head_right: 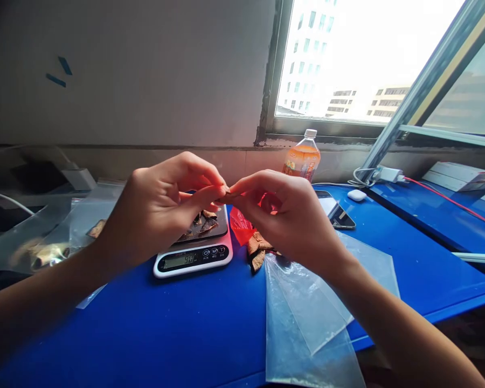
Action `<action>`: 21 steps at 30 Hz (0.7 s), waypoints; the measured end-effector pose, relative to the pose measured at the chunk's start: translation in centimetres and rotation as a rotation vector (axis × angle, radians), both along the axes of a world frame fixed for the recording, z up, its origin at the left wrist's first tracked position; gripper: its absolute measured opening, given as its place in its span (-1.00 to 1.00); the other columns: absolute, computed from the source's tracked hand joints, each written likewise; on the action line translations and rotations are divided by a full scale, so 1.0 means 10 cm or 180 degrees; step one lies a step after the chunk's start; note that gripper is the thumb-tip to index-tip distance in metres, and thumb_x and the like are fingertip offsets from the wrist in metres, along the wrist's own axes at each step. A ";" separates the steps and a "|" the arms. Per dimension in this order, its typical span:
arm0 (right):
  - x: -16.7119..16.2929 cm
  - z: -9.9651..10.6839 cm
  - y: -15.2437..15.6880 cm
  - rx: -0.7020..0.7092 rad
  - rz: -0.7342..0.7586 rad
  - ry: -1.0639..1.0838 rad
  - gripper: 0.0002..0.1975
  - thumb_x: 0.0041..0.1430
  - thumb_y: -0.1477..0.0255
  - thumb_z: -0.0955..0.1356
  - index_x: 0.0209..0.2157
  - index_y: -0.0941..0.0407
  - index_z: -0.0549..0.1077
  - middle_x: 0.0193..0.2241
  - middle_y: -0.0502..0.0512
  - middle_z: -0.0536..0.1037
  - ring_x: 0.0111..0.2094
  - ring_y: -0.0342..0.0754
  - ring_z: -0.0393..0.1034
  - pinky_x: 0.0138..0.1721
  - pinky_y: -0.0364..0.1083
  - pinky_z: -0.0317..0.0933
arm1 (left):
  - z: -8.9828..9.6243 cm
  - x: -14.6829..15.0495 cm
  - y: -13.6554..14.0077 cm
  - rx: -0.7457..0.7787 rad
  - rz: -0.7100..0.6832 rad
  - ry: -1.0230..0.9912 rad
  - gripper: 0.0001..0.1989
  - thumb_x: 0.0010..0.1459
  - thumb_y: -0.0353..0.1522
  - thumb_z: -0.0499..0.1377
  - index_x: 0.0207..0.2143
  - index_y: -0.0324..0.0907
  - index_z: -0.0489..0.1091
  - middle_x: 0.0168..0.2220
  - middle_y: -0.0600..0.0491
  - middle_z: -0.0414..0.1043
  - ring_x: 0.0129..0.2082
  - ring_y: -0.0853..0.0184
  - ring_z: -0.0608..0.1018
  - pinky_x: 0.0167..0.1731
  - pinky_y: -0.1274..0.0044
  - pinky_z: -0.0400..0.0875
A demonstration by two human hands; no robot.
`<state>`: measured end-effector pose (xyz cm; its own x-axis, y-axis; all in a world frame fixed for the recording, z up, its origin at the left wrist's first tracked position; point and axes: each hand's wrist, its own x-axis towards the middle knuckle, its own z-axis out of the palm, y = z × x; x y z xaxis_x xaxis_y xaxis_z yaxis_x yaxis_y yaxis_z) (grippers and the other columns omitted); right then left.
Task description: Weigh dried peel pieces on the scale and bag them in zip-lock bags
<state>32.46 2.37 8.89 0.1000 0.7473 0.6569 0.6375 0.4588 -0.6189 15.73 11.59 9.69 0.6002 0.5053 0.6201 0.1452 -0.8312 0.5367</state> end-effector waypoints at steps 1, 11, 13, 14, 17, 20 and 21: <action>0.01 0.00 0.00 -0.0029 -0.0004 -0.0004 -0.86 0.15 0.29 0.45 -0.37 0.06 0.58 -0.43 0.02 0.60 -0.47 -0.14 0.46 -0.52 -0.11 0.36 | -0.01 0.01 0.00 -0.0046 0.0000 -0.0014 -0.86 0.20 -0.26 0.17 -0.26 -0.10 0.46 -0.34 0.12 0.54 -0.41 0.36 0.58 -0.42 0.52 0.53; 0.07 -0.04 0.05 0.0073 0.0061 -0.0030 -0.84 0.09 0.30 0.49 -0.36 0.09 0.53 -0.51 -0.03 0.54 -0.54 -0.19 0.40 -0.59 -0.18 0.29 | 0.00 0.09 -0.05 -0.0102 -0.0187 -0.0014 -0.92 0.17 -0.35 0.21 -0.26 -0.09 0.48 -0.33 0.14 0.57 -0.32 0.36 0.60 -0.39 0.56 0.53; 0.06 -0.03 0.03 0.0162 0.0146 -0.0264 -0.90 0.15 0.38 0.45 -0.29 0.08 0.55 -0.43 -0.01 0.60 -0.48 -0.17 0.47 -0.52 -0.17 0.35 | 0.01 0.05 -0.04 -0.0134 -0.0183 -0.0048 -0.91 0.17 -0.38 0.21 -0.25 -0.11 0.47 -0.34 0.15 0.56 -0.34 0.38 0.60 -0.41 0.60 0.52; 0.08 -0.04 0.01 0.0209 0.0171 -0.0445 -0.90 0.17 0.42 0.43 -0.24 0.08 0.55 -0.38 0.01 0.62 -0.43 -0.16 0.49 -0.47 -0.16 0.38 | 0.01 0.02 -0.02 -0.0137 -0.0135 -0.0049 -0.91 0.17 -0.39 0.21 -0.24 -0.11 0.47 -0.35 0.16 0.56 -0.35 0.39 0.60 -0.42 0.61 0.51; 0.26 -0.16 0.02 0.0350 -0.0085 -0.1129 -0.84 0.22 0.50 0.36 -0.17 0.11 0.56 -0.30 0.07 0.64 -0.34 -0.11 0.53 -0.33 -0.13 0.40 | -0.03 -0.14 0.04 -0.0013 0.0117 0.0085 -0.91 0.16 -0.41 0.21 -0.26 -0.12 0.49 -0.35 0.16 0.57 -0.36 0.40 0.60 -0.37 0.61 0.50; 0.59 -0.45 0.09 0.0025 -0.0418 -0.1680 -0.81 0.27 0.52 0.30 -0.17 0.13 0.56 -0.28 0.14 0.64 -0.32 -0.08 0.53 -0.31 -0.10 0.39 | -0.14 -0.40 0.14 0.0249 0.0340 0.0302 -0.89 0.19 -0.37 0.19 -0.25 -0.06 0.52 -0.30 0.17 0.60 -0.34 0.38 0.60 -0.33 0.60 0.49; 0.70 -0.55 0.10 -0.0266 -0.0368 -0.1888 -0.80 0.27 0.52 0.30 -0.18 0.12 0.57 -0.27 0.15 0.64 -0.29 -0.05 0.53 -0.28 -0.09 0.40 | -0.19 -0.49 0.18 0.0320 0.0419 0.0358 -0.87 0.20 -0.34 0.18 -0.24 -0.03 0.53 -0.28 0.17 0.60 -0.33 0.37 0.60 -0.36 0.60 0.49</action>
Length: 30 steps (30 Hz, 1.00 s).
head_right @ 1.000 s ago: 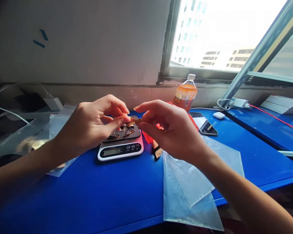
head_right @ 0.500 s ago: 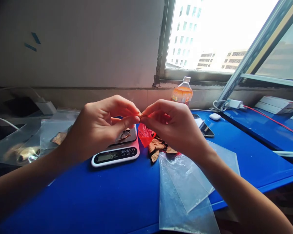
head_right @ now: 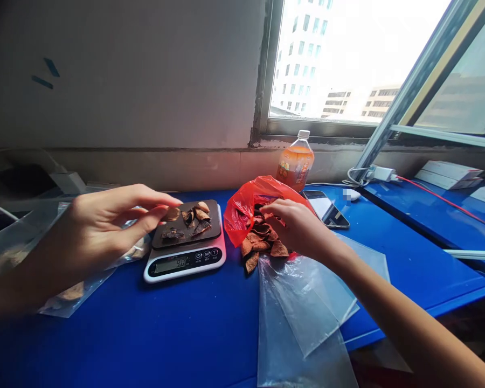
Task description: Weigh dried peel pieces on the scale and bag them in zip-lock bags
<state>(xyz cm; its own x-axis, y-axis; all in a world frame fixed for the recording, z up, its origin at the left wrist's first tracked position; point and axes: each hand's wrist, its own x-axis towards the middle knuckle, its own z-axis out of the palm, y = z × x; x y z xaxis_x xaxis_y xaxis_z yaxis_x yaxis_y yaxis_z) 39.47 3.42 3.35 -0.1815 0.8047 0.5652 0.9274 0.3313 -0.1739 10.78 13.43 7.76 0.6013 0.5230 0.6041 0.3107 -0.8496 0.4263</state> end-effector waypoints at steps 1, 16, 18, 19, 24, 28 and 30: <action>0.10 -0.10 0.01 -0.0267 0.0067 -0.0146 -0.80 0.25 0.53 0.31 -0.19 0.11 0.57 -0.26 0.14 0.64 -0.25 -0.04 0.53 -0.24 -0.08 0.41 | -0.05 -0.10 0.04 0.0034 0.0065 0.0014 -0.85 0.20 -0.33 0.16 -0.24 0.00 0.54 -0.28 0.17 0.60 -0.33 0.35 0.61 -0.36 0.60 0.50; 0.16 -0.41 -0.11 -0.0930 0.0077 -0.0247 -0.73 0.36 0.34 0.25 -0.20 0.11 0.56 -0.17 0.15 0.61 -0.12 0.03 0.46 -0.07 0.06 0.37 | -0.60 -0.69 0.29 -0.0909 0.1108 0.0122 -0.68 0.07 -0.06 0.19 -0.26 -0.04 0.56 -0.23 0.09 0.64 -0.34 0.25 0.67 -0.35 0.57 0.57; 0.18 -0.45 -0.10 -0.0881 0.0049 -0.0209 -0.73 0.36 0.30 0.25 -0.19 0.10 0.55 -0.18 0.14 0.61 -0.13 0.03 0.46 -0.08 0.05 0.38 | -0.55 -0.61 0.27 -0.0928 0.1012 0.0286 -0.68 0.07 -0.08 0.18 -0.27 -0.06 0.57 -0.24 0.07 0.64 -0.33 0.24 0.66 -0.34 0.54 0.56; 0.19 -0.47 -0.10 -0.0866 0.0046 -0.0188 -0.73 0.36 0.29 0.25 -0.19 0.09 0.55 -0.19 0.14 0.61 -0.13 0.03 0.46 -0.08 0.05 0.38 | -0.51 -0.56 0.27 -0.0913 0.0948 0.0368 -0.69 0.08 -0.10 0.16 -0.28 -0.07 0.57 -0.26 0.07 0.64 -0.35 0.24 0.66 -0.34 0.53 0.55; 0.24 -0.54 -0.10 -0.0847 0.0057 -0.0114 -0.72 0.37 0.26 0.23 -0.19 0.06 0.54 -0.18 0.14 0.60 -0.13 0.01 0.46 -0.11 0.01 0.39 | -0.32 -0.27 0.40 -0.0866 0.0768 0.0707 -0.76 0.12 -0.26 0.13 -0.29 -0.09 0.58 -0.34 0.10 0.64 -0.38 0.27 0.63 -0.38 0.54 0.49; 0.26 -0.55 -0.10 -0.0824 0.0014 -0.0101 -0.71 0.37 0.25 0.24 -0.16 0.06 0.54 -0.19 0.15 0.58 -0.16 0.00 0.46 -0.12 0.02 0.39 | -0.31 -0.15 0.51 -0.0801 0.0465 0.0859 -0.79 0.10 -0.35 0.13 -0.32 -0.08 0.58 -0.37 0.14 0.63 -0.41 0.31 0.62 -0.40 0.56 0.47; 0.26 -0.54 -0.11 -0.0813 0.0005 -0.0111 -0.71 0.36 0.25 0.24 -0.16 0.06 0.54 -0.19 0.15 0.58 -0.16 0.01 0.46 -0.13 0.01 0.39 | -0.36 -0.15 0.52 -0.0650 0.0296 0.0847 -0.79 0.11 -0.38 0.11 -0.30 -0.09 0.57 -0.34 0.14 0.63 -0.38 0.33 0.62 -0.35 0.56 0.49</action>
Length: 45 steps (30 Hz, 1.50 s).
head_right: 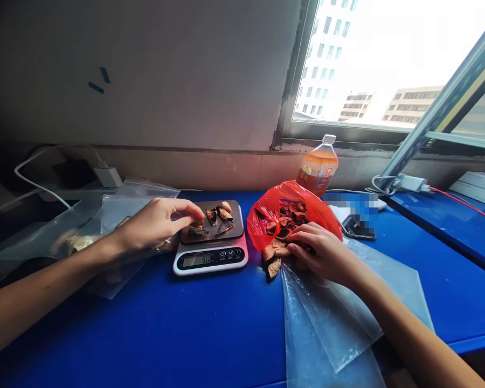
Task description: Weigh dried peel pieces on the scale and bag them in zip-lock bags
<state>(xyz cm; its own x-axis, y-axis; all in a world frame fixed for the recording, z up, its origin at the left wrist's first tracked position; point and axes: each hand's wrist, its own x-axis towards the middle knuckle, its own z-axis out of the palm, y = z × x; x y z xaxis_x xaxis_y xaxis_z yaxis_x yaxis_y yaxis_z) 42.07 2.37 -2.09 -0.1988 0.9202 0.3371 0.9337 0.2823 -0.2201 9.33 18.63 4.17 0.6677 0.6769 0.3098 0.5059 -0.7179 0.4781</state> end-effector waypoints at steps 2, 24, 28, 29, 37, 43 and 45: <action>-0.01 0.02 0.00 0.0024 -0.0007 -0.0005 -0.71 0.36 0.25 0.24 -0.18 0.06 0.54 -0.19 0.15 0.59 -0.16 0.01 0.46 -0.14 0.00 0.39 | -0.07 -0.01 0.00 0.0227 -0.0205 -0.0030 -0.79 0.13 -0.40 0.10 -0.30 -0.12 0.54 -0.29 0.12 0.62 -0.31 0.32 0.62 -0.25 0.54 0.49; -0.05 0.06 -0.01 0.0189 -0.0068 -0.0059 -0.73 0.35 0.29 0.24 -0.21 0.06 0.56 -0.23 0.14 0.61 -0.21 0.02 0.49 -0.19 0.00 0.39 | -0.30 -0.03 -0.15 0.2317 -0.0799 0.0276 -0.74 0.27 -0.56 -0.01 -0.22 -0.30 0.48 -0.23 -0.13 0.55 -0.21 0.16 0.55 -0.17 0.37 0.49; -0.04 0.05 -0.01 0.0149 -0.0068 -0.0081 -0.72 0.36 0.30 0.24 -0.20 0.08 0.55 -0.24 0.16 0.60 -0.22 0.01 0.49 -0.20 0.00 0.40 | -0.25 0.12 -0.07 0.2220 -0.0806 0.0350 -0.75 0.26 -0.55 0.00 -0.20 -0.30 0.48 -0.21 -0.13 0.56 -0.18 0.15 0.56 -0.16 0.37 0.50; -0.03 0.04 -0.01 0.0143 -0.0063 -0.0089 -0.72 0.36 0.30 0.24 -0.20 0.08 0.55 -0.24 0.16 0.60 -0.22 0.01 0.49 -0.20 0.00 0.40 | -0.24 0.14 -0.05 0.2163 -0.0843 0.0382 -0.75 0.25 -0.54 0.01 -0.21 -0.28 0.49 -0.23 -0.10 0.57 -0.20 0.17 0.57 -0.18 0.39 0.51; -0.02 0.07 -0.03 0.0199 -0.0053 -0.0059 -0.72 0.35 0.28 0.24 -0.21 0.08 0.55 -0.24 0.18 0.58 -0.23 0.01 0.48 -0.22 0.00 0.40 | -0.16 -0.18 -0.24 0.1861 -0.0394 -0.0084 -0.70 0.33 -0.44 -0.05 -0.07 -0.23 0.46 -0.10 -0.08 0.56 -0.10 0.20 0.59 -0.06 0.38 0.47; 0.06 0.13 0.03 0.0474 0.0012 0.0079 -0.76 0.31 0.29 0.29 -0.26 0.09 0.55 -0.29 0.16 0.59 -0.27 0.01 0.49 -0.24 0.00 0.39 | -0.31 -0.35 -0.34 0.1628 -0.0556 0.0223 -0.73 0.32 -0.37 0.01 -0.15 -0.26 0.49 -0.19 -0.08 0.57 -0.14 0.17 0.58 -0.09 0.35 0.47; 0.05 0.18 0.04 0.0588 -0.0031 0.0033 -0.77 0.30 0.29 0.29 -0.25 0.08 0.55 -0.29 0.16 0.59 -0.29 0.01 0.49 -0.24 0.01 0.38 | -0.33 -0.31 -0.31 0.1549 -0.0645 0.0230 -0.72 0.33 -0.36 -0.01 -0.17 -0.24 0.49 -0.18 -0.06 0.58 -0.15 0.19 0.58 -0.11 0.36 0.47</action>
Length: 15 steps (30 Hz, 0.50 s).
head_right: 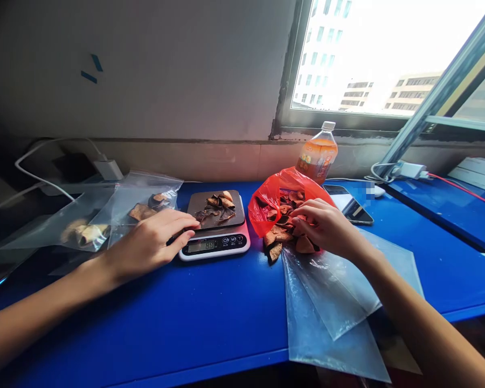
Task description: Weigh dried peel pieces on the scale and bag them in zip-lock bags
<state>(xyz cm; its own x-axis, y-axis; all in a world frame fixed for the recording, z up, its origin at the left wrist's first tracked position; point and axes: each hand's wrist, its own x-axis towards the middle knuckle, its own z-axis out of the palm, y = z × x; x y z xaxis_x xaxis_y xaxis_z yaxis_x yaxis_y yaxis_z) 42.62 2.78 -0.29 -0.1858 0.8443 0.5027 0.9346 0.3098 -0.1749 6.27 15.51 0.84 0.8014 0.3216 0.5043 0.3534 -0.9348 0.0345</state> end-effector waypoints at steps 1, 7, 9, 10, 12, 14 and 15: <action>-0.02 0.04 -0.01 0.0045 -0.0005 -0.0024 -0.78 0.30 0.29 0.30 -0.23 0.08 0.55 -0.29 0.16 0.60 -0.29 0.02 0.49 -0.25 0.01 0.37 | 0.01 0.02 0.01 0.0007 -0.0019 -0.0023 -0.72 0.33 -0.36 -0.01 -0.19 -0.23 0.49 -0.19 -0.05 0.58 -0.17 0.20 0.58 -0.13 0.37 0.47; -0.17 0.41 -0.09 0.0350 0.0030 -0.0288 -0.83 0.32 0.37 0.30 -0.18 0.10 0.51 -0.26 0.17 0.60 -0.24 0.00 0.47 -0.24 -0.03 0.32 | 0.15 -0.14 -0.15 0.0319 0.0009 -0.0394 -0.83 0.29 -0.46 0.05 -0.32 -0.22 0.42 -0.36 -0.01 0.52 -0.30 0.24 0.54 -0.23 0.39 0.40; -0.17 0.51 -0.05 0.0428 0.0010 -0.0416 -0.85 0.31 0.37 0.30 -0.18 0.09 0.50 -0.29 0.15 0.60 -0.28 -0.03 0.45 -0.26 -0.06 0.29 | 0.17 -0.21 -0.19 0.0362 -0.0068 -0.0422 -0.84 0.27 -0.49 0.06 -0.34 -0.21 0.40 -0.38 0.02 0.51 -0.33 0.27 0.53 -0.24 0.42 0.40; -0.15 0.55 -0.01 0.0480 -0.0031 -0.0435 -0.86 0.31 0.37 0.30 -0.20 0.09 0.49 -0.32 0.14 0.59 -0.32 -0.05 0.42 -0.29 -0.07 0.27 | 0.16 -0.23 -0.20 0.0359 -0.0107 -0.0418 -0.85 0.27 -0.50 0.06 -0.34 -0.20 0.39 -0.39 0.03 0.50 -0.34 0.29 0.53 -0.24 0.43 0.40; -0.12 0.59 0.10 0.0574 -0.0190 -0.0374 -0.85 0.30 0.37 0.29 -0.30 0.10 0.47 -0.42 0.10 0.54 -0.41 -0.10 0.35 -0.34 -0.09 0.23 | 0.15 -0.24 -0.20 0.0300 -0.0150 -0.0391 -0.86 0.28 -0.50 0.06 -0.33 -0.19 0.39 -0.39 0.05 0.50 -0.35 0.32 0.52 -0.25 0.46 0.40; -0.09 0.58 0.21 0.0573 -0.0333 -0.0273 -0.78 0.31 0.37 0.27 -0.42 0.11 0.41 -0.52 0.05 0.47 -0.50 -0.15 0.25 -0.41 -0.11 0.17 | 0.14 -0.22 -0.19 0.0248 -0.0166 -0.0370 -0.86 0.28 -0.48 0.07 -0.33 -0.18 0.39 -0.41 0.07 0.49 -0.39 0.34 0.51 -0.29 0.48 0.39; -0.09 0.55 0.25 0.0521 -0.0346 -0.0252 -0.75 0.31 0.37 0.26 -0.47 0.11 0.38 -0.55 0.03 0.42 -0.53 -0.17 0.19 -0.44 -0.12 0.13 | 0.14 -0.22 -0.19 0.0240 -0.0168 -0.0370 -0.86 0.28 -0.48 0.07 -0.33 -0.18 0.39 -0.41 0.07 0.49 -0.40 0.35 0.51 -0.31 0.48 0.39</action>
<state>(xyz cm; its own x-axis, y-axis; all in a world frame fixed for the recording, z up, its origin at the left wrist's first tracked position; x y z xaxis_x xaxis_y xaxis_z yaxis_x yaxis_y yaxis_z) 41.75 5.30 5.24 -0.1424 0.7698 0.6222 0.9728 0.2247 -0.0554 4.10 13.65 2.25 0.7510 0.2381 0.6158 0.3014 -0.9535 0.0012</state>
